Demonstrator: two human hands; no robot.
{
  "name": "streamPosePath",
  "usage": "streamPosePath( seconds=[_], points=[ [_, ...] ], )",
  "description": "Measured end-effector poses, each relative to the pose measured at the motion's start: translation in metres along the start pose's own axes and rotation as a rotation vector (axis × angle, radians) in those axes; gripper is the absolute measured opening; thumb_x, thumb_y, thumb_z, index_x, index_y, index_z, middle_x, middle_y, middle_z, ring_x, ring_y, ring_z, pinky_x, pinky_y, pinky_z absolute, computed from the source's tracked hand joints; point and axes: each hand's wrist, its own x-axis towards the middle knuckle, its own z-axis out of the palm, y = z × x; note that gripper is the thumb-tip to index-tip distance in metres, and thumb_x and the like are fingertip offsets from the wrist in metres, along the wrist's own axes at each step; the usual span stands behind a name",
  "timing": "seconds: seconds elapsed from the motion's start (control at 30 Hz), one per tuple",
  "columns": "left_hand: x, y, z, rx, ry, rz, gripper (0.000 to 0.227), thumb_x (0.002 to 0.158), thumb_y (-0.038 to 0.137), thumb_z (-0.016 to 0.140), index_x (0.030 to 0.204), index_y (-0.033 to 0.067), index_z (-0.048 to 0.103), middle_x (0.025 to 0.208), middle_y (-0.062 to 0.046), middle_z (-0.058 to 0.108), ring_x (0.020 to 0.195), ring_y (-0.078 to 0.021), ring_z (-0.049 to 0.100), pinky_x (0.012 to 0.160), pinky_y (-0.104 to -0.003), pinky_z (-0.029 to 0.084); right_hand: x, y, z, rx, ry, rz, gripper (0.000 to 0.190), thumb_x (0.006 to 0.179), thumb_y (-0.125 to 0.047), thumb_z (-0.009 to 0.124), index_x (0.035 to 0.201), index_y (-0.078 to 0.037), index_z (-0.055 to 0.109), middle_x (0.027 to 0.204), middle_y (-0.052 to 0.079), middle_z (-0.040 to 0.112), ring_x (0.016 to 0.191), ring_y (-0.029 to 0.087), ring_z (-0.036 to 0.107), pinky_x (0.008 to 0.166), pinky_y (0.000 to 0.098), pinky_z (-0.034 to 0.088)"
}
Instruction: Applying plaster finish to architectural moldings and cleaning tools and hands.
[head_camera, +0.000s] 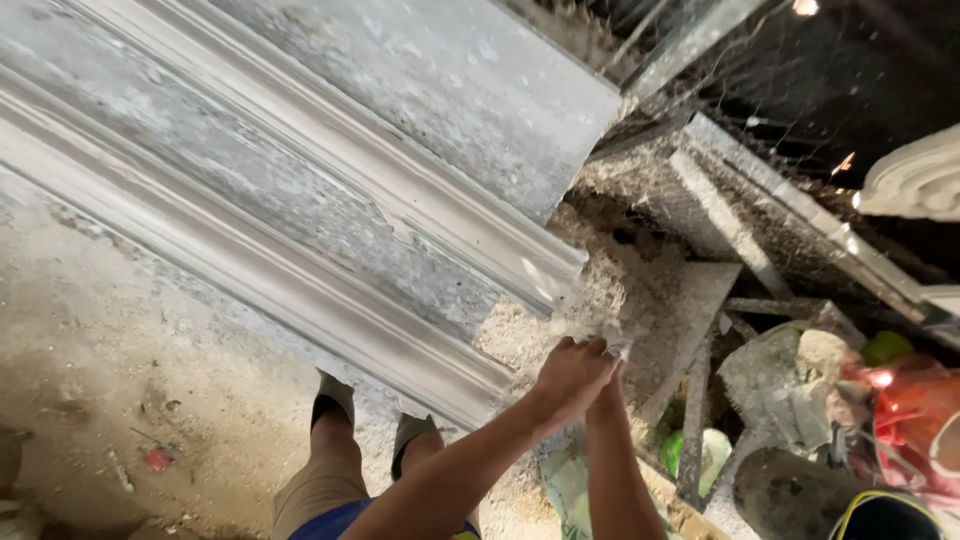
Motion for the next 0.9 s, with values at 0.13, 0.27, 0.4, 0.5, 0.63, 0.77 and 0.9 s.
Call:
streamPosePath(
  seconds=[0.13, 0.27, 0.4, 0.5, 0.63, 0.77, 0.9],
  points=[
    [0.003, -0.002, -0.059, -0.398, 0.027, -0.142, 0.027, 0.095, 0.013, 0.071, 0.119, 0.0028, 0.067, 0.106, -0.019, 0.071, 0.084, -0.0266, 0.069, 0.077, -0.037, 0.063, 0.052, -0.015, -0.081, 0.293, -0.043, 0.221, 0.03, 0.122, -0.032, 0.039, 0.118, -0.009, 0.058, 0.121, 0.007, 0.063, 0.116, 0.023, 0.056, 0.104, 0.0384, 0.047],
    [-0.015, -0.027, -0.15, -0.772, 0.106, -0.343, 0.032, 0.097, 0.005, 0.061, 0.129, 0.0017, 0.06, 0.099, -0.014, 0.071, 0.075, -0.022, 0.068, 0.067, -0.039, 0.063, 0.138, -0.012, -0.055, 0.459, -0.096, 0.374, 0.031, 0.121, -0.032, 0.04, 0.112, -0.009, 0.06, 0.114, 0.007, 0.065, 0.111, 0.024, 0.058, 0.1, 0.0391, 0.049],
    [-0.004, -0.187, -0.051, -1.654, 0.446, 0.126, 0.023, 0.107, -0.014, 0.061, 0.106, 0.0013, 0.044, 0.092, 0.002, 0.045, 0.086, -0.0087, 0.047, 0.107, -0.037, 0.058, 0.182, -0.033, 0.121, 0.53, -0.04, 0.435, 0.026, 0.115, -0.027, 0.045, 0.099, -0.011, 0.059, 0.098, 0.003, 0.061, 0.091, 0.02, 0.055, 0.084, 0.035, 0.048],
    [-0.052, -0.114, -0.212, -1.458, 0.608, -0.169, 0.019, 0.097, -0.005, 0.054, 0.115, -0.0002, 0.058, 0.108, -0.004, 0.066, 0.098, -0.0121, 0.065, 0.092, -0.036, 0.06, 0.211, -0.021, 0.208, 0.575, 0.01, 0.499, 0.026, 0.111, -0.023, 0.048, 0.089, -0.013, 0.057, 0.085, 0.0, 0.058, 0.077, 0.017, 0.052, 0.073, 0.032, 0.048],
    [-0.078, -0.154, -0.277, -1.498, 0.642, -0.126, 0.018, 0.1, -0.003, 0.055, 0.117, 0.0012, 0.058, 0.107, -0.004, 0.068, 0.097, -0.013, 0.066, 0.091, -0.037, 0.059, 0.257, 0.015, 0.313, 0.621, 0.097, 0.587, 0.031, 0.106, -0.018, 0.053, 0.076, -0.014, 0.056, 0.069, -0.003, 0.054, 0.058, 0.013, 0.049, 0.057, 0.028, 0.048],
    [-0.105, -0.233, -0.339, -1.475, 0.744, -0.089, 0.022, 0.097, -0.007, 0.053, 0.118, -0.0008, 0.059, 0.106, -0.004, 0.064, 0.098, -0.014, 0.066, 0.095, -0.038, 0.063, 0.271, 0.064, 0.453, 0.497, 0.18, 0.641, 0.034, 0.101, -0.019, 0.054, 0.067, -0.016, 0.052, 0.058, -0.003, 0.047, 0.048, 0.013, 0.046, 0.048, 0.0253, 0.045],
    [-0.167, -0.293, -0.458, -1.439, 0.836, -0.14, 0.025, 0.094, -0.003, 0.057, 0.119, 0.0019, 0.061, 0.108, -0.004, 0.071, 0.097, -0.013, 0.07, 0.092, -0.034, 0.061, 0.288, 0.149, 0.566, 0.138, -0.341, 0.748, 0.028, 0.092, -0.022, 0.05, 0.065, -0.019, 0.05, 0.056, -0.004, 0.046, 0.035, 0.015, 0.038, 0.029, 0.0271, 0.037]
  ],
)
